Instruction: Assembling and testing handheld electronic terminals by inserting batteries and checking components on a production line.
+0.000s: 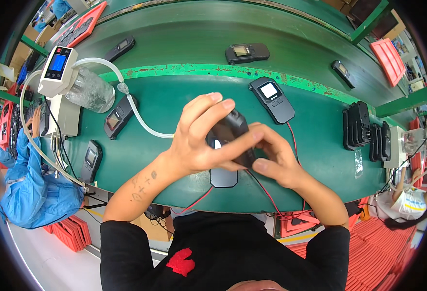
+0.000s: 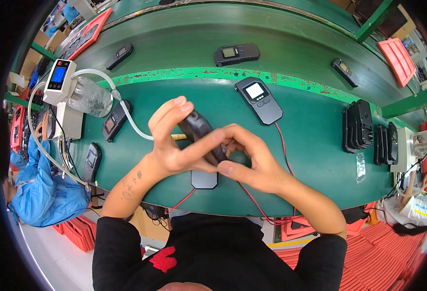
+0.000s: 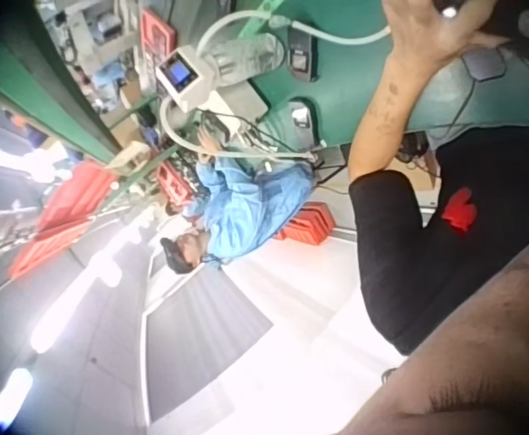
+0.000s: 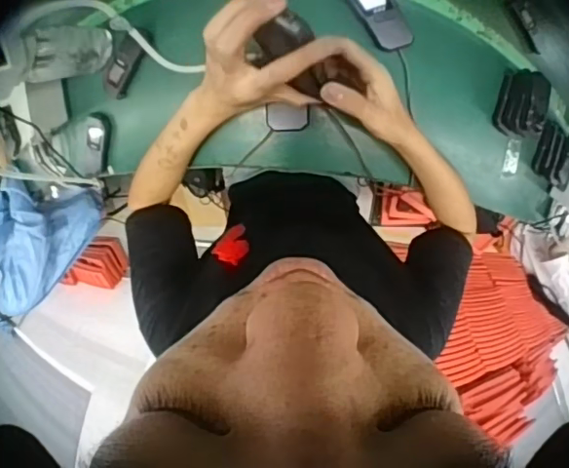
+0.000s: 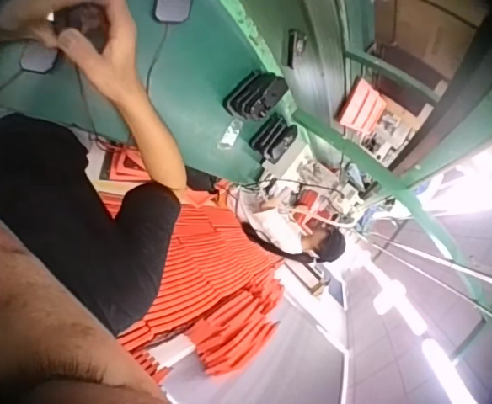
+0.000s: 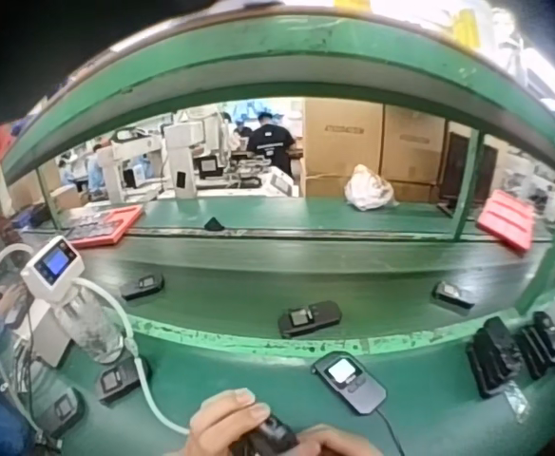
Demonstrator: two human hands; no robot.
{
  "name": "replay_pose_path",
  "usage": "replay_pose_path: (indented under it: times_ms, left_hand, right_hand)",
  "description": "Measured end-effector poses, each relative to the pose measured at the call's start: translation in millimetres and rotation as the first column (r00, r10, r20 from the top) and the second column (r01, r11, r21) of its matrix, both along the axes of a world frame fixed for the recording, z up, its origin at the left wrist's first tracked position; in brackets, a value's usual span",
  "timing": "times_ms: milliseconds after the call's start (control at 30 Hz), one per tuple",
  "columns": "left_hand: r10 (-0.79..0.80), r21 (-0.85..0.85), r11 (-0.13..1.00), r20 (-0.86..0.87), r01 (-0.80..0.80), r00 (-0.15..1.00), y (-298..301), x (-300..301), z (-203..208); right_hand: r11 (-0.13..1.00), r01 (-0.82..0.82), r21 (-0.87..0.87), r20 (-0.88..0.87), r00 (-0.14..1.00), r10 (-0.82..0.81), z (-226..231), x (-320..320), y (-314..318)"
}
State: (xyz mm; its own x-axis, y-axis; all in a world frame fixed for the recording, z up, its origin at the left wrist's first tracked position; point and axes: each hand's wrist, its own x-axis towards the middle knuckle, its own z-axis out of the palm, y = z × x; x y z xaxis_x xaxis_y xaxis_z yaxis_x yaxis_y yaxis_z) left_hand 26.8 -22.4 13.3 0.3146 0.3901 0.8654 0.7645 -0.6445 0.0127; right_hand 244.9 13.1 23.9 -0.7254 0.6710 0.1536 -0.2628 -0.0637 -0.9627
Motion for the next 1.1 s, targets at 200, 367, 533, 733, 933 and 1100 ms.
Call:
replay_pose_path:
  times_ms: [200, 367, 533, 733, 933, 1100]
  left_hand:
    - [0.03, -0.164, 0.986, 0.109, -0.012, 0.994, 3.8, 4.1, -0.3]
    - [0.005, -0.519, 0.831, 0.363, 0.198, 0.932, 8.8, -36.0, 0.7]
    - [-0.133, -0.733, 0.642, 0.183, 0.225, 0.974, 19.8, -39.0, -7.6]
    - [-0.169, -0.736, 0.657, 0.069, 0.165, 0.983, 17.9, -34.5, -6.6]
    - [-0.161, -0.762, 0.627, 0.078, 0.163, 0.984, 18.2, -36.2, -8.0]
    - [-0.183, -0.753, 0.626, 0.113, 0.204, 0.977, 18.0, -36.3, -10.9]
  right_hand:
    - [0.809, 0.174, 0.562, 0.308, 0.863, -0.4, -11.8, -2.8, -1.5]
    - [0.926, 0.361, 0.114, 0.347, 0.859, -0.377, -20.8, 3.5, 11.0]
    - [0.933, 0.358, -0.024, 0.32, 0.887, -0.332, -31.7, 2.0, 11.9]
    - [0.89, 0.455, -0.036, 0.336, 0.844, -0.418, -29.4, 1.6, 16.8]
    - [0.881, 0.471, -0.042, 0.33, 0.839, -0.433, -31.9, 2.2, 18.1]
    - [0.89, 0.455, -0.021, 0.334, 0.842, -0.423, -31.0, 0.7, 17.6]
